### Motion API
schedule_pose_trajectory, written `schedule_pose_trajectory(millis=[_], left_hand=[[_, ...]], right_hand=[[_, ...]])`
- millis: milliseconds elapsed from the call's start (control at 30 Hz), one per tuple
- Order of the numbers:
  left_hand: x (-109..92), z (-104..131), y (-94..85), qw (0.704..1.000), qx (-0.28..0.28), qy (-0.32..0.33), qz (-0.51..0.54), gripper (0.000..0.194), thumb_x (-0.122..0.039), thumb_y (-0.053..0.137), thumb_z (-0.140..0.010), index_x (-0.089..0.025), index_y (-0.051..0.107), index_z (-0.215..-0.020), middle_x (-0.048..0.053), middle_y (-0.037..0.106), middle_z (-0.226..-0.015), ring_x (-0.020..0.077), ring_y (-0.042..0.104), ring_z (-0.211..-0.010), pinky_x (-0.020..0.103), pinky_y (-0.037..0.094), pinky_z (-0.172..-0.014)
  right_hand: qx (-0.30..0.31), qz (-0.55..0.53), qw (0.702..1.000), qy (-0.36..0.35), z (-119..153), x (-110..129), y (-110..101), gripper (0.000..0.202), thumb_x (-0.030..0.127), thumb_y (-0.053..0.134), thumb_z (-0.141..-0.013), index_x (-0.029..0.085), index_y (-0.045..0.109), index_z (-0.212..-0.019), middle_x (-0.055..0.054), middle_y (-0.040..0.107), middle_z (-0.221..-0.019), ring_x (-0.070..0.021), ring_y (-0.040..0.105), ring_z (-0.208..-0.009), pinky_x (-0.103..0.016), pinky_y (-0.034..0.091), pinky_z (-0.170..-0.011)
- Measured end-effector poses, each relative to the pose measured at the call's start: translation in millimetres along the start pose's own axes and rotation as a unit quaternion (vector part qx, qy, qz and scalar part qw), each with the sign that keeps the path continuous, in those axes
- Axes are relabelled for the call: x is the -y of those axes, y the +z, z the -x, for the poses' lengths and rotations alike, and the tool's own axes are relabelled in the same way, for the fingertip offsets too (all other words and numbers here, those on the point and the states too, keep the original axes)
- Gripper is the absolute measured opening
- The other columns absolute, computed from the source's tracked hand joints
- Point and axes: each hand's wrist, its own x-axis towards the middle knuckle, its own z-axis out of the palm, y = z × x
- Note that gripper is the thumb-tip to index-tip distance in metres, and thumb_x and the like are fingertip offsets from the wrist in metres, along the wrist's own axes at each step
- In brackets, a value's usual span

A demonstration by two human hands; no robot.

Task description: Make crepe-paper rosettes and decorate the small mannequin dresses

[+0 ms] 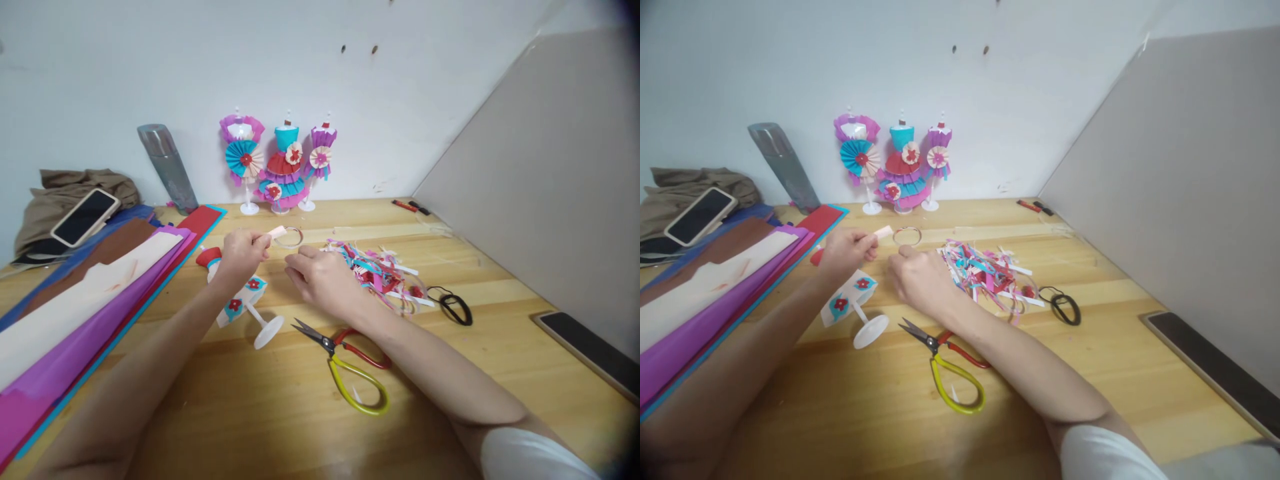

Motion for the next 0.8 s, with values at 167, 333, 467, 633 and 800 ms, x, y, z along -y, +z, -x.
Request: schedule_pose_trajectory(millis=[167,333,467,633,800], left_hand=[[-6,6,2.3,0.942,0.028,0.165,-0.289,0.03,-0.02,0.045,-0.093,-0.013,0.064,-0.071,0.01,0.068,-0.075,0.0202,0.06,-0.071,0.03,0.04,-0.067],[-3,1,0.3,0.898,0.118,0.243,-0.347,0.038,-0.023,0.036,-0.098,-0.013,0.064,-0.075,0.01,0.067,-0.074,0.0186,0.057,-0.068,0.029,0.038,-0.063],[4,-2,-3.4,0.881,0.163,0.276,-0.348,0.042,-0.025,0.033,-0.099,-0.012,0.064,-0.074,0.009,0.065,-0.071,0.0171,0.053,-0.064,0.028,0.036,-0.062],[5,-3,-4.2,0.874,0.211,0.28,-0.338,0.03,-0.016,0.038,-0.093,-0.013,0.062,-0.075,0.009,0.063,-0.073,0.0192,0.052,-0.065,0.03,0.038,-0.065],[-4,4,-1.3,0.887,0.238,0.261,-0.298,0.023,-0.002,0.046,-0.075,-0.019,0.053,-0.06,0.004,0.055,-0.065,0.0188,0.049,-0.062,0.03,0.036,-0.065]], right_hand=[[-0.008,0.006,1.0,0.001,1,-2,-1,0.027,0.017,0.044,-0.092,0.013,0.069,-0.086,-0.009,0.067,-0.083,-0.0163,0.057,-0.064,-0.03,0.025,-0.055],[-0.024,-0.085,0.996,0.007,-1,-16,-7,0.022,0.016,0.052,-0.087,0.014,0.073,-0.093,-0.009,0.071,-0.082,-0.0184,0.063,-0.073,-0.028,0.034,-0.063],[-0.012,-0.131,0.991,0.024,-2,-19,-14,0.02,0.015,0.056,-0.083,0.013,0.075,-0.088,-0.01,0.074,-0.081,-0.019,0.064,-0.071,-0.028,0.036,-0.065],[0.01,-0.184,0.982,0.05,-1,-18,-20,0.02,0.018,0.057,-0.082,0.012,0.075,-0.076,-0.009,0.072,-0.071,-0.0149,0.058,-0.06,-0.027,0.032,-0.059],[0.034,-0.231,0.969,0.075,-5,-22,-24,0.018,0.017,0.058,-0.076,0.013,0.072,-0.066,-0.002,0.06,-0.054,-0.01,0.044,-0.049,-0.026,0.026,-0.054]])
